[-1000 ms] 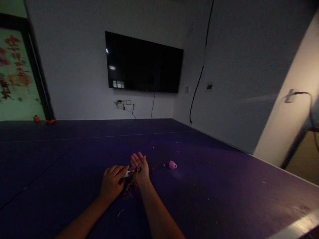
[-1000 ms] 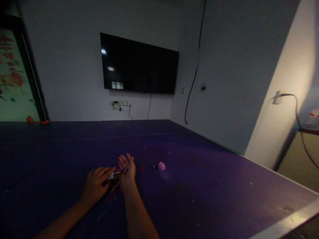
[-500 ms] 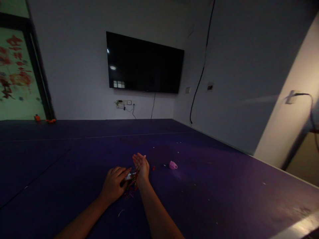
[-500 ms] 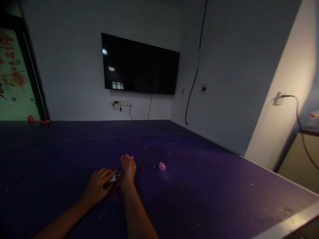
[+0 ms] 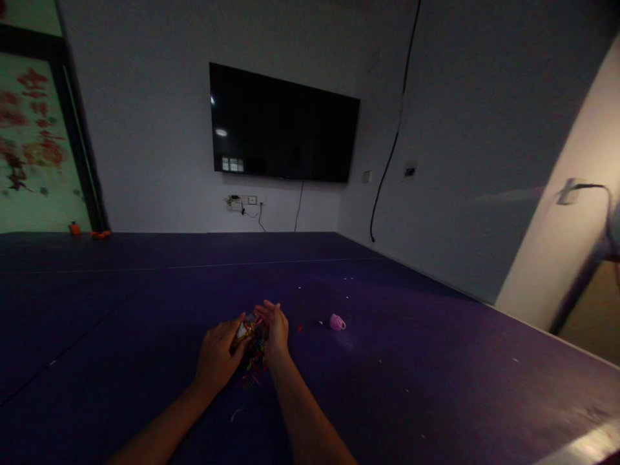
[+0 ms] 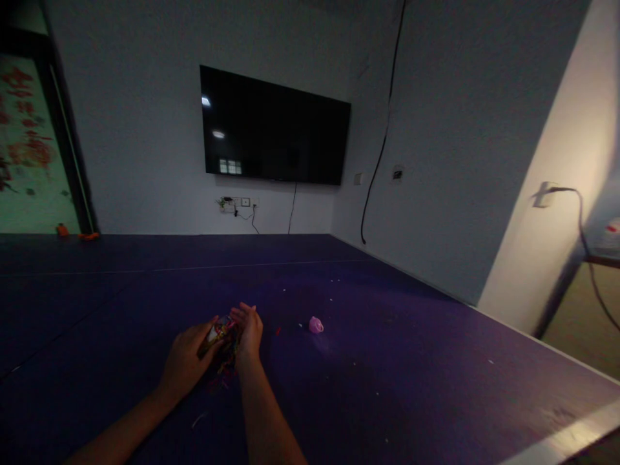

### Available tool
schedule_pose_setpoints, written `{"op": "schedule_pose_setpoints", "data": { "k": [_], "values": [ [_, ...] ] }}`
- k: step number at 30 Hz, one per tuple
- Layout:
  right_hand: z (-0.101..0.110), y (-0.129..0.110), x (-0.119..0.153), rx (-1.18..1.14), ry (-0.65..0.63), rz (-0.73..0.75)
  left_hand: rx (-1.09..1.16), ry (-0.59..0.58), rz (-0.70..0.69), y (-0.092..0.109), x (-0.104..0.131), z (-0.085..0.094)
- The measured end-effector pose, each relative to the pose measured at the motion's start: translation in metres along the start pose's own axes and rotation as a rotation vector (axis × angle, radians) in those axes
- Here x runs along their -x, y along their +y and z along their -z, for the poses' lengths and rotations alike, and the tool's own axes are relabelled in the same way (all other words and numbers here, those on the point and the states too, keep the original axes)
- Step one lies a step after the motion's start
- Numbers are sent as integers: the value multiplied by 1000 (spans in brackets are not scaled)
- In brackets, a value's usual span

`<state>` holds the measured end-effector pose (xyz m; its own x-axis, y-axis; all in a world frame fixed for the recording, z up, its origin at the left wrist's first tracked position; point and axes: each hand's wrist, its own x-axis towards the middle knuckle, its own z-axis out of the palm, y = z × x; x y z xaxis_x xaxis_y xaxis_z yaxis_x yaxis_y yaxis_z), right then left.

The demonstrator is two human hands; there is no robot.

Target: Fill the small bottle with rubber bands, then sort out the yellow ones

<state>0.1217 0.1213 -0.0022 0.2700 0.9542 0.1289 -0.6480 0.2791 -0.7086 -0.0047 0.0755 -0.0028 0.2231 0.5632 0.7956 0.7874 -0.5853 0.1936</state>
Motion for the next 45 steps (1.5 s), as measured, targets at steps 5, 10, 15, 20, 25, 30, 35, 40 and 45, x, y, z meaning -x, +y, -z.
{"op": "schedule_pose_setpoints", "data": {
  "k": [5, 10, 15, 20, 25, 30, 35, 40, 45],
  "values": [
    [-2, 0, 8, 205, -66, 111, 151, 120, 244, -2, -1, -2],
    [-7, -16, 28, 468, -271, 346, 227, 208, 364, -5, -2, -1],
    [-14, -32, 44, 642, -486, 456, 180, 153, 245, -14, 2, -2],
    [-12, -29, 45, 706, -502, 486, 38, 178, 147, -16, 1, 0],
    [-8, -24, 39, 683, -478, 514, -29, 188, 44, -9, -2, 9],
    [-8, -20, 35, 873, -494, 601, -58, 178, -95, -8, -2, 9],
    [-10, -20, 36, 1015, -513, 694, -56, 163, -176, -8, -2, 8],
    [-11, -23, 40, 953, -402, 770, -31, 164, -89, -9, -2, 5],
    [-10, -29, 42, 851, -269, 790, -13, 162, 73, -13, -3, 0]
  ]
}}
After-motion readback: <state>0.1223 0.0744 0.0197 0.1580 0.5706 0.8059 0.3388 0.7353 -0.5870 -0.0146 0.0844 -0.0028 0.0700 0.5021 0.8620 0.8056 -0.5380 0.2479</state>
